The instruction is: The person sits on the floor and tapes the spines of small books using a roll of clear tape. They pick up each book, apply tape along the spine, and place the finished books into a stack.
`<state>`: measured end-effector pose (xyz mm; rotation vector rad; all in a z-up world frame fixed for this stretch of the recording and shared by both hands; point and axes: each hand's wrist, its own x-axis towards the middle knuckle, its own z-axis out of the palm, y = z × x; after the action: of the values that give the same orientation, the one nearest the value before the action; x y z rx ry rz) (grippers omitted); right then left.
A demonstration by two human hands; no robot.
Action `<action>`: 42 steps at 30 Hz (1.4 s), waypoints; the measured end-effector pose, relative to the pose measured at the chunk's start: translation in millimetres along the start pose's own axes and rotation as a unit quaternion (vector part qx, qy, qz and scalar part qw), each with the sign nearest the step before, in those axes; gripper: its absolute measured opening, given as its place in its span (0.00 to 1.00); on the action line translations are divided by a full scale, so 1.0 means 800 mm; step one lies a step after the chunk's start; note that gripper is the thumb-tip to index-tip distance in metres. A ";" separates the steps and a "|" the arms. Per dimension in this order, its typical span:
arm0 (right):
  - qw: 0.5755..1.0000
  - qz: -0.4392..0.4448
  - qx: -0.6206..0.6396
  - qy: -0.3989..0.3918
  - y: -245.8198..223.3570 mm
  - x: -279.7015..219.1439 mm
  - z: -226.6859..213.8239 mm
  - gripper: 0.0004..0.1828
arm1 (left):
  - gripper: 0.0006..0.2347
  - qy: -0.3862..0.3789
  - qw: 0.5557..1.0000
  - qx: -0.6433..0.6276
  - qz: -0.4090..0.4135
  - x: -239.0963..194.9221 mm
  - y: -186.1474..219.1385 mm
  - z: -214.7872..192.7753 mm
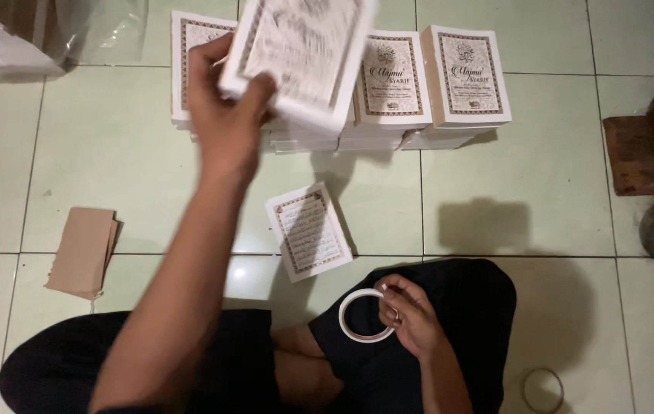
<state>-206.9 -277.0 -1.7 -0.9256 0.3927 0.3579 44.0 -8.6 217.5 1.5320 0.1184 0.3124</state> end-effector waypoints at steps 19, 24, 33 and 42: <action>1.000 -0.012 0.006 -0.009 0.009 0.002 -0.006 0.06 | 0.34 -0.141 0.785 0.597 0.081 0.029 -0.083 0.020; 1.000 -0.015 -0.010 -0.009 -0.001 -0.001 0.002 0.04 | 0.10 -0.137 0.768 0.587 0.217 0.028 -0.125 -0.005; 1.000 -0.020 -0.015 -0.011 0.002 -0.002 0.002 0.03 | 0.15 -0.163 0.741 0.623 0.190 0.035 -0.140 -0.010; 1.000 -0.017 -0.020 0.015 0.002 -0.001 0.005 0.04 | 0.26 -0.121 0.772 0.593 0.197 -0.007 -0.105 -0.016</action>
<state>-208.0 -273.3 -0.3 -0.9767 0.3989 0.3222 46.1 1.7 132.7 2.8680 -0.2826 0.3893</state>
